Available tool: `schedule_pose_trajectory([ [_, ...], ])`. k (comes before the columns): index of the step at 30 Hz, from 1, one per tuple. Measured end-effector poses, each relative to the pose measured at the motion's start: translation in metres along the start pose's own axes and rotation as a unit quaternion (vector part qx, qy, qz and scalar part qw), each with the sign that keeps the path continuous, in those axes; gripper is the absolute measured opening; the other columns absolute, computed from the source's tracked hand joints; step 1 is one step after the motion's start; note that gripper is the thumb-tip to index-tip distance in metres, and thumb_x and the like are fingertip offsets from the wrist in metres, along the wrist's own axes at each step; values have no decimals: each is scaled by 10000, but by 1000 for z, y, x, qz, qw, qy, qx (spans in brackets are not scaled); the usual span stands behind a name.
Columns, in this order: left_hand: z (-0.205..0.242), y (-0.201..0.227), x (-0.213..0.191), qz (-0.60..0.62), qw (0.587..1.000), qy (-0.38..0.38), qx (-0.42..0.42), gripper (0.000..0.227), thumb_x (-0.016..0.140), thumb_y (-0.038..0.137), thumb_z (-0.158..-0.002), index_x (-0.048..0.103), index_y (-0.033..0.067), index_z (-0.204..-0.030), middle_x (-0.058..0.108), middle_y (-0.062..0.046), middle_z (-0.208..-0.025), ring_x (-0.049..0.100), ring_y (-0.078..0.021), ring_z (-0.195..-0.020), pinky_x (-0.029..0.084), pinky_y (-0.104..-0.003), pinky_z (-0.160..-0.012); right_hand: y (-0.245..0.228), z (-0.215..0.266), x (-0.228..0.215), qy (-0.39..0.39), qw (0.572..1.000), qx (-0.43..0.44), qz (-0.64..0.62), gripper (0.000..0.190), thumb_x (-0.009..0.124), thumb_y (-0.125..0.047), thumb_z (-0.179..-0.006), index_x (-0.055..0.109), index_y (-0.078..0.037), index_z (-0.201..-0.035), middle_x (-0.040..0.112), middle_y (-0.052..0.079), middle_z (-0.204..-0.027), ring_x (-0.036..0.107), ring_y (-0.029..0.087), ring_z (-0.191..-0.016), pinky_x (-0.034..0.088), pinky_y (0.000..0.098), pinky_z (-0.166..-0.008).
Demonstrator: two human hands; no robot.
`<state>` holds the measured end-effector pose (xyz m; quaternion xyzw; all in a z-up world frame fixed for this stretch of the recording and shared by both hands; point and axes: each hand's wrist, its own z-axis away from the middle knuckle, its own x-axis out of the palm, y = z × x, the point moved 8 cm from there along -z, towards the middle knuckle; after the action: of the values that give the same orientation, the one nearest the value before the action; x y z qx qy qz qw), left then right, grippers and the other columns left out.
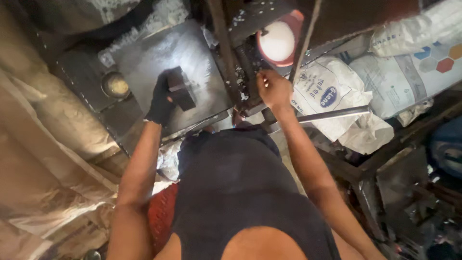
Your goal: The person repeatedly places a rectangular block into a machine hopper and turns a crank to process the material. The person wears a glove on the left hand and uses both hands to handle the block and operate the crank.
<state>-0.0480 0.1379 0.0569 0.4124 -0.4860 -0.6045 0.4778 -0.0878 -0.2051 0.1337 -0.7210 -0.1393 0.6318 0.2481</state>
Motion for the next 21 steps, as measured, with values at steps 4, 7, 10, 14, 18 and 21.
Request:
schedule_pose_trajectory([
  [4, -2, -2, 34, 148, 982, -35, -112, 841, 916, 331, -651, 477, 41, -1306, 616, -155, -1146, 626, -333, -1051, 520, -455, -898, -1, 0, -7, 30, 999, -12, -28, 138, 696, -221, -966, 760, -112, -1021, 759, 88, -937, 734, 272, -743, 570, 383, -657],
  [7, 3, 21, 46, 165, 977, -49, -125, 785, 894, 367, -655, 509, 38, -1253, 620, -155, -1092, 623, -339, -1007, 515, -474, -864, -5, 0, -7, 26, 999, -23, -24, 141, 699, -215, -960, 763, -106, -1022, 751, 95, -924, 732, 280, -761, 570, 388, -664],
  [10, -3, 56, 47, 85, 991, -54, -83, 735, 873, 404, -658, 542, 35, -1201, 625, -155, -1039, 621, -346, -963, 511, -492, -830, 2, -1, -11, 27, 998, 1, -61, 159, 688, -221, -955, 752, -100, -1036, 751, 91, -938, 747, 253, -765, 585, 373, -675],
  [14, -7, 106, 69, -529, 830, -53, 168, 803, 896, 492, -543, 571, 16, -1102, 614, -183, -951, 602, -391, -918, 470, -539, -785, 0, 0, -8, 10, 998, -21, -53, 163, 698, -224, -960, 758, -95, -1040, 751, 98, -928, 740, 279, -780, 578, 389, -675],
  [18, -9, 101, 89, -541, 815, -33, 205, 570, 776, 249, -653, 567, 62, -1149, 585, -154, -986, 563, -372, -975, 404, -511, -889, -1, -2, -6, -2, 999, -29, -42, 159, 707, -226, -954, 769, -98, -1024, 753, 104, -924, 733, 292, -778, 572, 400, -670],
  [21, -7, 90, 91, -524, 821, -20, 227, 606, 759, 225, -647, 577, 65, -1203, 584, -157, -1017, 548, -378, -1000, 390, -515, -910, 1, -2, -10, 17, 998, -47, -48, 163, 704, -234, -956, 763, -95, -1018, 754, 104, -943, 735, 291, -792, 577, 397, -686],
])
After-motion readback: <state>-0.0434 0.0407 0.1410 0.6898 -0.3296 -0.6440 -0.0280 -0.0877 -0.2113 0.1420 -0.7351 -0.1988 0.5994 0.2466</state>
